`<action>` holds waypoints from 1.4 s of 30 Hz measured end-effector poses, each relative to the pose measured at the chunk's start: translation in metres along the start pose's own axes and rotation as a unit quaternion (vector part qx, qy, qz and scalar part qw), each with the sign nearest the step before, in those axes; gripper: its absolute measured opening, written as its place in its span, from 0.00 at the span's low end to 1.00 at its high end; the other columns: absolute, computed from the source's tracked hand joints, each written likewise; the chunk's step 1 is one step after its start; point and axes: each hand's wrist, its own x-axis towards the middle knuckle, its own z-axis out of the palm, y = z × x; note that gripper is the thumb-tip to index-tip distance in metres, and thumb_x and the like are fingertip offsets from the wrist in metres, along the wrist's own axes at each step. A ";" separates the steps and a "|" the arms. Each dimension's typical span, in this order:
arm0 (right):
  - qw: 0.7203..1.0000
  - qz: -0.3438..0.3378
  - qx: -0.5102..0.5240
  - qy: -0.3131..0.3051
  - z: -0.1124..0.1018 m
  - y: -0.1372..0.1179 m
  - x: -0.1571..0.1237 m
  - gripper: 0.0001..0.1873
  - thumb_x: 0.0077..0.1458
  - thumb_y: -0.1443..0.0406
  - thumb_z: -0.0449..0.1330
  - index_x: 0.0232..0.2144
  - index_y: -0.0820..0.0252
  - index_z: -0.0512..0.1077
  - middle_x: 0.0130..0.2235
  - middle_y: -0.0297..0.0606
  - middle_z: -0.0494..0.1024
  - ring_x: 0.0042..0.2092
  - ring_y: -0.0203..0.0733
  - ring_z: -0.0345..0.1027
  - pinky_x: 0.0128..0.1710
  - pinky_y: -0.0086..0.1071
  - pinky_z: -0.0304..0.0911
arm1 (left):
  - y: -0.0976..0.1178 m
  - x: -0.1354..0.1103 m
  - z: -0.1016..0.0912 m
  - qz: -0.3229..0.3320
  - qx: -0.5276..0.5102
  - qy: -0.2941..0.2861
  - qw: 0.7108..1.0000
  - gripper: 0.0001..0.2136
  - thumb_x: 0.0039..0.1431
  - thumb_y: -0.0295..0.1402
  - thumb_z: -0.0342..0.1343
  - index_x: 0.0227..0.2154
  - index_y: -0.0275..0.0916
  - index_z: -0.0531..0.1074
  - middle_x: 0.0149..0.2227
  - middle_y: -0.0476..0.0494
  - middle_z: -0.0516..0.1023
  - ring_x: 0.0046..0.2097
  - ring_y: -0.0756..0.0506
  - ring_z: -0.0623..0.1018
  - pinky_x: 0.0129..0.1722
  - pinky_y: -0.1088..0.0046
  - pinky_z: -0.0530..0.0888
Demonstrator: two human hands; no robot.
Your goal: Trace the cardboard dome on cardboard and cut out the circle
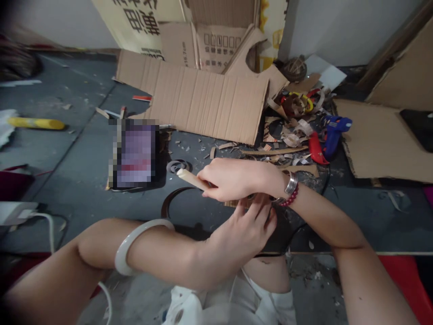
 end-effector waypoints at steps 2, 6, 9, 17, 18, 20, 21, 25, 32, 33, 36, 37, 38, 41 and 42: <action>1.000 0.001 -0.011 -0.014 0.001 -0.002 0.002 0.10 0.58 0.66 0.53 0.29 0.63 0.72 0.23 0.33 0.71 0.22 0.30 0.56 0.23 0.28 0.47 | 0.001 0.002 0.003 -0.014 0.008 -0.025 1.000 0.19 0.62 0.26 0.46 0.54 0.32 0.71 0.54 0.33 0.75 0.56 0.36 0.74 0.48 0.59 0.77; 0.998 0.018 -0.035 -0.038 0.005 -0.003 0.003 0.11 0.58 0.67 0.52 0.31 0.64 0.74 0.25 0.37 0.75 0.22 0.31 0.57 0.23 0.29 0.46 | 0.001 0.002 0.007 -0.043 0.024 -0.085 0.995 0.21 0.61 0.24 0.46 0.57 0.31 0.68 0.54 0.33 0.75 0.53 0.39 0.76 0.45 0.63 0.78; 0.997 0.024 -0.051 -0.055 0.008 -0.002 0.004 0.11 0.58 0.67 0.53 0.33 0.65 0.75 0.27 0.39 0.77 0.22 0.32 0.59 0.23 0.30 0.46 | 0.003 0.001 0.009 -0.050 0.022 -0.095 0.994 0.23 0.62 0.25 0.46 0.59 0.32 0.65 0.55 0.32 0.74 0.54 0.39 0.75 0.47 0.62 0.78; 0.996 0.027 -0.074 -0.052 0.013 0.000 0.004 0.13 0.58 0.67 0.52 0.34 0.64 0.76 0.29 0.43 0.79 0.24 0.36 0.66 0.23 0.30 0.48 | 0.009 0.000 0.015 -0.072 0.050 -0.090 0.992 0.23 0.60 0.26 0.48 0.59 0.32 0.65 0.55 0.31 0.73 0.53 0.38 0.75 0.48 0.60 0.77; 0.995 0.024 -0.080 -0.049 0.013 0.001 0.004 0.13 0.59 0.67 0.51 0.34 0.64 0.76 0.30 0.43 0.80 0.25 0.36 0.67 0.24 0.30 0.48 | 0.009 0.000 0.015 -0.076 0.050 -0.095 0.991 0.23 0.61 0.26 0.48 0.59 0.32 0.65 0.56 0.31 0.73 0.54 0.38 0.75 0.49 0.60 0.77; 0.994 0.017 -0.094 -0.046 0.015 0.001 0.005 0.13 0.59 0.66 0.51 0.35 0.64 0.76 0.30 0.45 0.80 0.27 0.38 0.69 0.24 0.31 0.49 | 0.010 0.000 0.015 -0.079 0.048 -0.103 0.990 0.23 0.61 0.26 0.48 0.60 0.32 0.65 0.56 0.30 0.73 0.54 0.38 0.75 0.49 0.59 0.77; 0.994 0.016 -0.100 -0.044 0.016 0.002 0.005 0.14 0.59 0.66 0.51 0.35 0.64 0.76 0.31 0.45 0.80 0.28 0.39 0.70 0.25 0.31 0.49 | 0.010 0.000 0.015 -0.078 0.048 -0.104 0.990 0.23 0.61 0.26 0.47 0.59 0.32 0.65 0.56 0.31 0.73 0.54 0.38 0.75 0.50 0.60 0.76; 0.993 0.028 -0.108 -0.043 0.018 0.000 0.006 0.14 0.60 0.66 0.51 0.37 0.64 0.76 0.32 0.46 0.81 0.29 0.42 0.72 0.25 0.32 0.50 | 0.009 0.000 0.014 -0.072 0.048 -0.099 0.991 0.22 0.60 0.24 0.46 0.58 0.33 0.67 0.55 0.32 0.74 0.53 0.39 0.76 0.48 0.61 0.77; 0.991 0.048 -0.111 -0.053 0.017 -0.004 0.009 0.14 0.58 0.68 0.51 0.40 0.63 0.76 0.35 0.48 0.81 0.33 0.45 0.75 0.26 0.32 0.53 | 0.008 0.001 0.012 -0.071 0.044 -0.102 0.991 0.20 0.61 0.25 0.47 0.55 0.35 0.69 0.53 0.32 0.75 0.50 0.40 0.77 0.43 0.63 0.78; 0.991 0.053 -0.112 -0.055 0.017 -0.004 0.010 0.14 0.58 0.68 0.52 0.40 0.64 0.76 0.35 0.48 0.81 0.33 0.45 0.75 0.26 0.32 0.54 | 0.008 0.001 0.012 -0.070 0.045 -0.101 0.991 0.20 0.61 0.25 0.47 0.56 0.35 0.69 0.54 0.32 0.74 0.51 0.39 0.76 0.44 0.63 0.78; 0.990 0.060 -0.117 -0.055 0.017 -0.004 0.011 0.14 0.58 0.67 0.52 0.39 0.64 0.76 0.35 0.48 0.81 0.33 0.45 0.75 0.27 0.31 0.54 | 0.009 0.001 0.013 -0.073 0.041 -0.097 0.992 0.21 0.62 0.25 0.47 0.57 0.35 0.68 0.55 0.31 0.73 0.52 0.39 0.76 0.43 0.63 0.78; 0.990 0.062 -0.119 -0.052 0.017 -0.003 0.012 0.14 0.58 0.67 0.52 0.40 0.64 0.76 0.34 0.48 0.81 0.33 0.45 0.75 0.27 0.31 0.54 | 0.010 0.001 0.014 -0.077 0.041 -0.095 0.992 0.21 0.62 0.25 0.47 0.57 0.35 0.68 0.55 0.31 0.73 0.51 0.39 0.76 0.43 0.63 0.78; 0.990 0.064 -0.118 -0.047 0.018 -0.002 0.012 0.14 0.58 0.67 0.51 0.40 0.64 0.76 0.34 0.48 0.81 0.33 0.45 0.74 0.27 0.31 0.54 | 0.010 0.000 0.014 -0.081 0.040 -0.093 0.992 0.21 0.62 0.25 0.47 0.57 0.35 0.68 0.55 0.32 0.73 0.51 0.40 0.76 0.43 0.63 0.78; 0.991 0.070 -0.109 -0.028 0.020 0.002 0.014 0.14 0.58 0.66 0.51 0.40 0.64 0.76 0.33 0.46 0.81 0.31 0.42 0.73 0.27 0.31 0.53 | 0.011 0.000 0.016 -0.092 0.041 -0.087 0.991 0.21 0.62 0.25 0.45 0.58 0.35 0.67 0.55 0.33 0.74 0.53 0.39 0.75 0.44 0.61 0.79; 0.992 0.069 -0.103 -0.023 0.021 0.004 0.015 0.14 0.58 0.66 0.51 0.39 0.64 0.76 0.32 0.46 0.80 0.30 0.41 0.72 0.27 0.30 0.52 | 0.012 0.000 0.017 -0.094 0.040 -0.087 0.991 0.21 0.63 0.25 0.45 0.58 0.35 0.67 0.56 0.33 0.73 0.54 0.38 0.74 0.44 0.59 0.79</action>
